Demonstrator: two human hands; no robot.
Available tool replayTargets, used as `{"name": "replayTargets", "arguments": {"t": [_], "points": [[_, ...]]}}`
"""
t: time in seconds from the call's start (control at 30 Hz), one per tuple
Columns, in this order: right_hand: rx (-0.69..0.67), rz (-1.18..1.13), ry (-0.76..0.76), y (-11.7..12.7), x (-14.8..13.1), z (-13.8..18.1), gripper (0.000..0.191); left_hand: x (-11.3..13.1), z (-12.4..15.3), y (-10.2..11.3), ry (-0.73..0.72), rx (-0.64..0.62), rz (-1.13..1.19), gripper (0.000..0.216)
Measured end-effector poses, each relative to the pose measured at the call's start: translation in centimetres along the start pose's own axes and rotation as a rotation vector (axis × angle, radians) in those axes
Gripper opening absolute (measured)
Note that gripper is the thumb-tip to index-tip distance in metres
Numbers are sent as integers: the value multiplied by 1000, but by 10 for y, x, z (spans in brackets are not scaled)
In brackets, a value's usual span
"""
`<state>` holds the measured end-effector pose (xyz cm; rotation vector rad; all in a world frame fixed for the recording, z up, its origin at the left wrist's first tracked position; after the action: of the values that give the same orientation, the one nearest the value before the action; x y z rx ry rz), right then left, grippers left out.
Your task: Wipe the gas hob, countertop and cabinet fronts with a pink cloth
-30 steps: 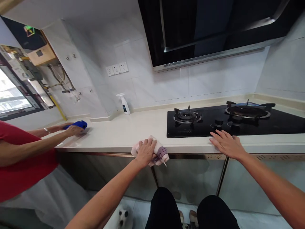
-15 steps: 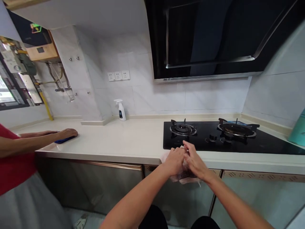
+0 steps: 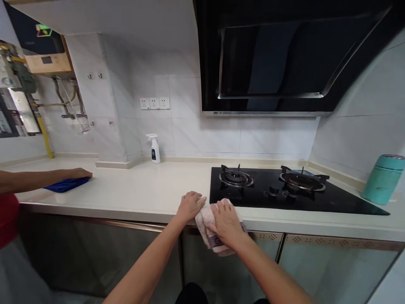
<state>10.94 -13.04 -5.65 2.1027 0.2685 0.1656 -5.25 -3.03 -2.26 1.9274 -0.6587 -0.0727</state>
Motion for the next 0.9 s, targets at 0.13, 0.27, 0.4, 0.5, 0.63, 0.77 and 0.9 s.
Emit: {"name": "replayTargets", "arguments": {"t": [0.13,0.27,0.4,0.5,0.63,0.77,0.9], "points": [[-15,-7,69,0,-26,-21,81,-5,-5,-2,105,-12,12,44],[44,-78,106,-1,-24,-18,68,-10,-5,0,174,-44,-17,48],[105,-107,121,-11,-15,-7,70,-7,-2,1,210,-48,-51,52],[132,-97,159,-18,-14,-4,72,-6,0,2,222,-33,-60,53],[173,-70,181,-23,-7,0,70,-7,1,2,218,-36,-72,51],[291,-25,247,-22,23,18,62,-8,1,-1,207,-62,-81,48],[385,5,275,-14,89,61,52,-5,6,-4,213,-76,-92,47]]}}
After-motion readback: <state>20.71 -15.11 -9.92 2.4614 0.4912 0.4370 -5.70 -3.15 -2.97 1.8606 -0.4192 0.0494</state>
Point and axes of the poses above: each hand's wrist, its own z-axis away from the middle knuckle, its own y-axis out of the back of the hand, x = y × z, the point moved 3 cm from there along -z, towards the middle knuckle, and after that the axes turned 6 degrees about -z, right-handed, at the moved point
